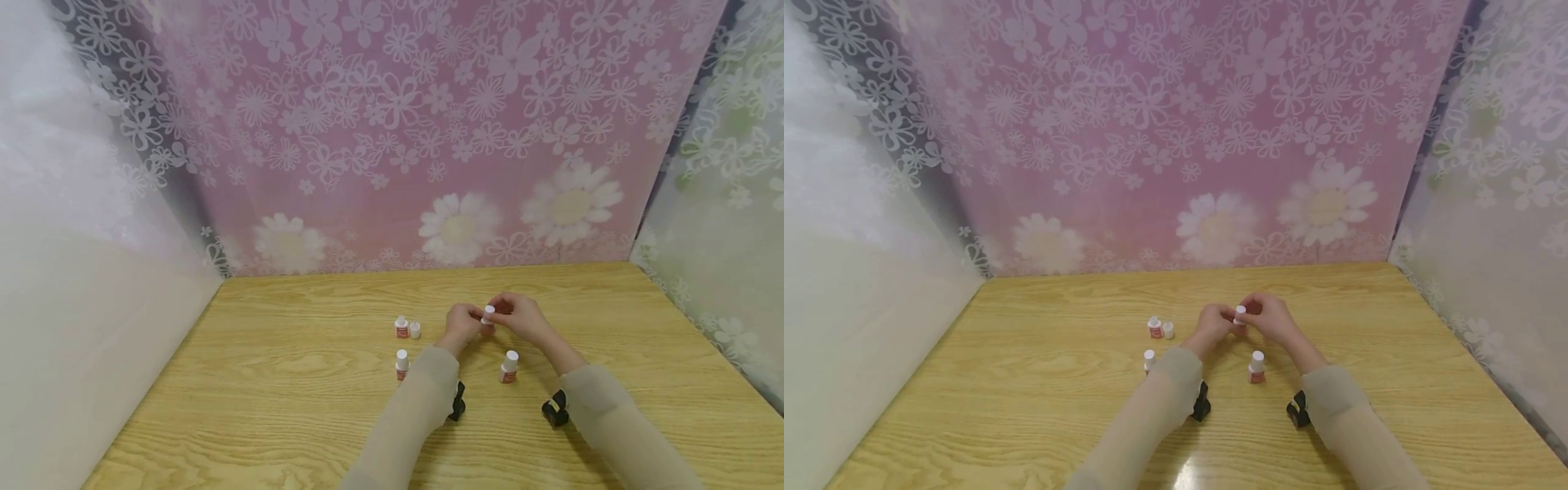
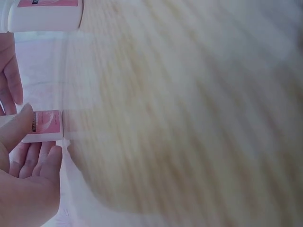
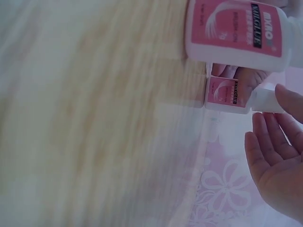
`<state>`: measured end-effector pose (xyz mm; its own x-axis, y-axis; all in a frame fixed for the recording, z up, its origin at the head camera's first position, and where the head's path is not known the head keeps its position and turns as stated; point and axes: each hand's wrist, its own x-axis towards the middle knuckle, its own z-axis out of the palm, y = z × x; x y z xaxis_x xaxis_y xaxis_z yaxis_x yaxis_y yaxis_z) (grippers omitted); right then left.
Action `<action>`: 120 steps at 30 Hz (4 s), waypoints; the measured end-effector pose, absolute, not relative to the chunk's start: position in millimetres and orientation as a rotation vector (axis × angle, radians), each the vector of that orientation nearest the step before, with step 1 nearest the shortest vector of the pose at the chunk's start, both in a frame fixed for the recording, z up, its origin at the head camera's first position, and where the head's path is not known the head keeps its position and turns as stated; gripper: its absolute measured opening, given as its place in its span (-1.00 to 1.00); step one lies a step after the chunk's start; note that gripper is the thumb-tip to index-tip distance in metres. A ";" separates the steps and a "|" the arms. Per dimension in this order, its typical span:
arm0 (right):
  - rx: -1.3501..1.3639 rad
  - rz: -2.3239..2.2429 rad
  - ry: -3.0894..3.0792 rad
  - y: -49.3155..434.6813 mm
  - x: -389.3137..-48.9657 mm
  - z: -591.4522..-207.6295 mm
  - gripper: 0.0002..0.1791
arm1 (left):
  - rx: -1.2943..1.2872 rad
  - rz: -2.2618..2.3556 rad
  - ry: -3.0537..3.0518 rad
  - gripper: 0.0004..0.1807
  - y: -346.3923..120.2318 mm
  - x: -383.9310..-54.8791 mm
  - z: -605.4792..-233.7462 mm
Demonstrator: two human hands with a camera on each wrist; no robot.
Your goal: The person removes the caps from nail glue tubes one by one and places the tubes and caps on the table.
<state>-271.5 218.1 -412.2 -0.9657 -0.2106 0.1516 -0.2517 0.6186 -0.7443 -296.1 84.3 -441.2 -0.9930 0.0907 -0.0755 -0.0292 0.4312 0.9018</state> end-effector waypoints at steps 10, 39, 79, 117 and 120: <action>0.351 1.266 -2.796 217.7 -271.9 -410.9 -0.71 | 0.017 1.694 2.493 -0.82 84.5 -297.8 -442.0; 0.326 1.559 -2.781 222.5 -281.1 -415.4 -0.65 | 0.096 1.623 2.526 -0.81 82.5 -300.3 -438.7; 0.371 1.394 -2.793 221.7 -284.7 -416.5 -0.65 | 0.091 1.597 2.540 -0.83 82.2 -297.1 -433.5; 0.501 1.454 -2.792 224.2 -285.0 -417.3 -0.56 | 0.055 1.581 2.510 -0.85 81.4 -300.4 -435.9; 0.454 1.375 -2.794 223.5 -284.6 -417.1 -0.60 | 0.067 1.587 2.518 -0.85 81.8 -299.0 -435.8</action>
